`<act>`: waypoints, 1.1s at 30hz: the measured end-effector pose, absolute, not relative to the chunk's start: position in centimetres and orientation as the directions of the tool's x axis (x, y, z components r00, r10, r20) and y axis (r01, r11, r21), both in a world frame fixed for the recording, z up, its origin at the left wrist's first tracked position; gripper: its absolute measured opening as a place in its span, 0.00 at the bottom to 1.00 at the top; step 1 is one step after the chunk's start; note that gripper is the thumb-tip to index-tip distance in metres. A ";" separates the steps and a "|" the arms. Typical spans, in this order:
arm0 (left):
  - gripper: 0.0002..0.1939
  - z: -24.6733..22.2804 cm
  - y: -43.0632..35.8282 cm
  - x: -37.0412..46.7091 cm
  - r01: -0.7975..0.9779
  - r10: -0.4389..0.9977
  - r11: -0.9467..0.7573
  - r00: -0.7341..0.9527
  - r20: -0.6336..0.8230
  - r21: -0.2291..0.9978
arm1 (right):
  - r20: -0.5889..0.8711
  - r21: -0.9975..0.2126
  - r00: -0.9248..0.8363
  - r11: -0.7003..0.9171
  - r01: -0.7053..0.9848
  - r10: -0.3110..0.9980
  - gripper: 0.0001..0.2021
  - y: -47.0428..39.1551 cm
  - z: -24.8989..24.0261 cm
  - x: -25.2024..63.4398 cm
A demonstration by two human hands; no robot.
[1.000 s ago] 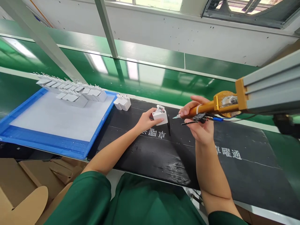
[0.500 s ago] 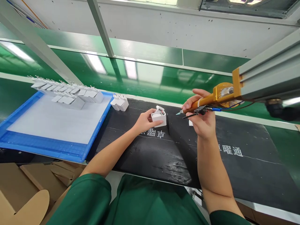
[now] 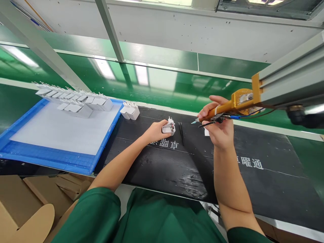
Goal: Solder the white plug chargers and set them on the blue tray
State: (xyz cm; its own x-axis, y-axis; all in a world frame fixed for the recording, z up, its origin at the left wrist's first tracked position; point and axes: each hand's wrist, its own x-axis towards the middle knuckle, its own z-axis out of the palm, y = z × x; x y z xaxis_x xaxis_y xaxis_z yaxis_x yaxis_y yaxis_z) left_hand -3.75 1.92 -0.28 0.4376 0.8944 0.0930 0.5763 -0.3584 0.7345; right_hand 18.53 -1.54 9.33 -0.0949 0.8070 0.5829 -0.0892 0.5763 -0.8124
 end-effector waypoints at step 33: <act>0.15 0.2 1.3 -2.3 0.579 0.891 -0.384 0.436 0.125 0.719 | 0.590 -0.806 -0.109 0.592 -0.023 0.800 0.24 -1.6 9.0 18.5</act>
